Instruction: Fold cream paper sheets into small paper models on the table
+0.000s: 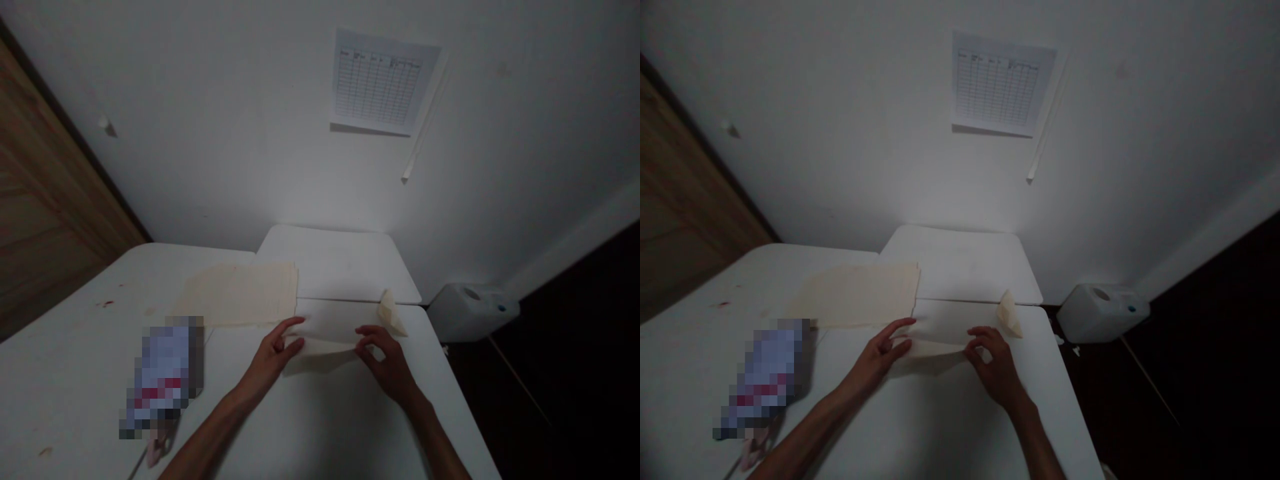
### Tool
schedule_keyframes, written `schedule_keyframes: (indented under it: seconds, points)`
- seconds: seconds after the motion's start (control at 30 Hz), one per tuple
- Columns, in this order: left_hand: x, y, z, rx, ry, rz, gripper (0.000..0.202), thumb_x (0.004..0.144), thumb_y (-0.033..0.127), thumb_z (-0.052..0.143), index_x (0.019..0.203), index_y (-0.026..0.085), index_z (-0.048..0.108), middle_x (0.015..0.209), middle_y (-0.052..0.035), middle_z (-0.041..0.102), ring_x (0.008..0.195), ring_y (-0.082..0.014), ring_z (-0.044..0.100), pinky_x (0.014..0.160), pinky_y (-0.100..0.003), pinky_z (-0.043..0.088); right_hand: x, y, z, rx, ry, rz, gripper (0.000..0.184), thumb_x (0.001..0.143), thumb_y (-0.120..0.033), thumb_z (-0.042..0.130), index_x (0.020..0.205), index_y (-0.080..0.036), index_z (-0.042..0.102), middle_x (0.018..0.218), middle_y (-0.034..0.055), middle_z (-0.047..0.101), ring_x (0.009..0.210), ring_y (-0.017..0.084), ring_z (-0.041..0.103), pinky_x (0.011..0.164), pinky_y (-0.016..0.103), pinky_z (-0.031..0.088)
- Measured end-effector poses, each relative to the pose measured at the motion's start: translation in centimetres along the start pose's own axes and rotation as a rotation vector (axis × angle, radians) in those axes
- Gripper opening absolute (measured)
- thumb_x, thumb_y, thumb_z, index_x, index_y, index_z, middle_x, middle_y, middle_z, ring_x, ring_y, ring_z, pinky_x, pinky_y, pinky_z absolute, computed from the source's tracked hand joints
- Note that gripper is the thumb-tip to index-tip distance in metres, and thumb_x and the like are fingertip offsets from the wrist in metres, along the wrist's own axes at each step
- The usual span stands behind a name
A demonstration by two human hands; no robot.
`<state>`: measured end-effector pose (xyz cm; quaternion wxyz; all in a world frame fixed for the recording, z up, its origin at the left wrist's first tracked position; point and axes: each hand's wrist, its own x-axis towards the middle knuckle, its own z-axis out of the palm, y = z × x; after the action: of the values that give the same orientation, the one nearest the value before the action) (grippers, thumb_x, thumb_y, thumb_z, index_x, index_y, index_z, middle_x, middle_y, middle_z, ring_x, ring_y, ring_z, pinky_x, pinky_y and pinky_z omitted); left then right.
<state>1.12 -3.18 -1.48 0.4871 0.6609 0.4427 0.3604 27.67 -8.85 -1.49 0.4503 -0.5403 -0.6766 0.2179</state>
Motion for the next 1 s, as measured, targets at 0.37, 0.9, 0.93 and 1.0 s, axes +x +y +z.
schedule_keyframes:
  seconds: [0.37, 0.9, 0.93, 1.0]
  points:
    - [-0.5, 1.9, 0.8, 0.116, -0.039, 0.123, 0.021, 0.081, 0.037, 0.064, 0.076, 0.018, 0.071, 0.08, -0.0045, 0.069, 0.076, -0.0186, 0.062, 0.071, -0.028, 0.048, -0.3, -0.9, 0.0, -0.028, -0.004, 0.18, 0.026, 0.087, -0.039, 0.057, 0.075, -0.019, 0.068, 0.067, 0.0007, 0.066, 0.063, 0.015, 0.059, 0.059, 0.024, 0.043]
    - [-0.6, 1.3, -0.6, 0.423, 0.061, 0.485, 0.021, 0.091, 0.033, 0.056, 0.078, 0.018, 0.064, 0.075, -0.0044, 0.065, 0.073, -0.0168, 0.059, 0.067, -0.028, 0.048, -0.9, -0.4, -0.4, -0.216, 0.094, -0.143, 0.016, 0.091, -0.03, 0.057, 0.086, -0.023, 0.07, 0.081, 0.0043, 0.071, 0.075, 0.018, 0.064, 0.071, 0.032, 0.051]
    - [-0.6, 1.1, -0.9, 0.487, 0.065, 0.586, 0.017, 0.092, 0.03, 0.055, 0.084, 0.018, 0.065, 0.078, -0.0052, 0.066, 0.076, -0.0173, 0.059, 0.069, -0.03, 0.049, -1.0, -0.4, -0.6, -0.266, 0.095, -0.209, 0.016, 0.092, -0.026, 0.054, 0.09, -0.023, 0.07, 0.085, 0.0048, 0.072, 0.079, 0.019, 0.064, 0.075, 0.033, 0.052]
    - [-0.7, 0.4, -1.2, 0.641, 0.068, 0.761, 0.014, 0.094, 0.022, 0.052, 0.095, 0.019, 0.065, 0.087, -0.007, 0.069, 0.083, -0.019, 0.061, 0.075, -0.034, 0.05, -1.5, -0.2, -0.8, -0.386, 0.096, -0.303, 0.022, 0.093, -0.016, 0.051, 0.1, -0.025, 0.07, 0.096, 0.0047, 0.072, 0.087, 0.019, 0.063, 0.082, 0.036, 0.051]
